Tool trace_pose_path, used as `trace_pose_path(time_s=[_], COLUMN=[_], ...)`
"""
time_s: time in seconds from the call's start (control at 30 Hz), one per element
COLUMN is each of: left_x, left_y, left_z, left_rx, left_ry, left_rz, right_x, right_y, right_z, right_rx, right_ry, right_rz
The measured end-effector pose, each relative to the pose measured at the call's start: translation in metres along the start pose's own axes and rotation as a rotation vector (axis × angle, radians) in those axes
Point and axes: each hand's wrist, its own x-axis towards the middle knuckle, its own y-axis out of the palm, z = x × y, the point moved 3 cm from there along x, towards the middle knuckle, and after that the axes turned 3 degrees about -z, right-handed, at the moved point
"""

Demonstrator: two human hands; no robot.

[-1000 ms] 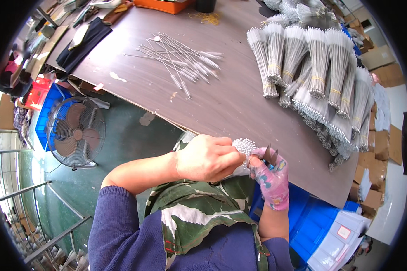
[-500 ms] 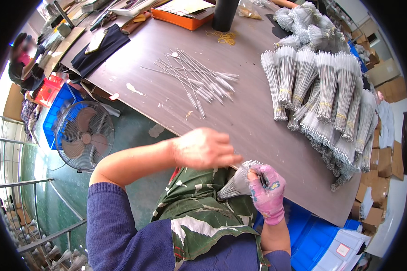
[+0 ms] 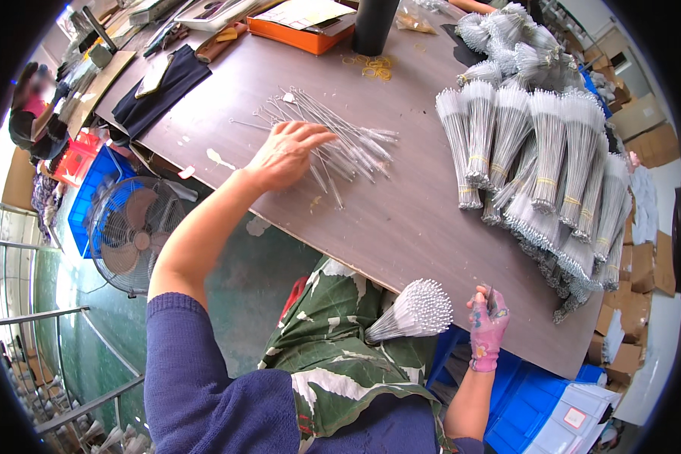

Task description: Trimming and organizing bundles of plastic brush bristles at a manufacturing workstation using pliers.

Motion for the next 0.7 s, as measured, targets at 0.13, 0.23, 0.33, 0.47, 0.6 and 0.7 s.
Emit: trace_pose_path(time_s=[0.13, 0.23, 0.33, 0.47, 0.6, 0.7], left_x=[-0.010, -0.005, -0.002, 0.006, 0.029, 0.051], left_y=[-0.004, 0.001, 0.009, 0.012, 0.009, 0.006], left_z=[0.021, 0.021, 0.024, 0.011, 0.013, 0.014], left_rx=[0.103, 0.107, 0.107, 0.056, 0.085, 0.222], left_ry=[-0.083, -0.101, -0.145, -0.202, -0.072, -0.026], left_rz=[0.014, 0.036, 0.021, -0.019, -0.036, 0.345], right_x=[-0.005, -0.007, -0.006, -0.007, -0.009, -0.010], right_y=[-0.001, 0.002, 0.007, 0.008, 0.007, 0.007], right_z=[-0.010, -0.017, -0.019, -0.027, -0.033, -0.034], right_rx=[-0.022, 0.018, 0.010, -0.056, -0.029, -0.014], right_ry=[0.050, 0.105, 0.031, 0.060, 0.045, 0.035], right_rz=[0.005, -0.009, -0.008, 0.024, 0.018, 0.039])
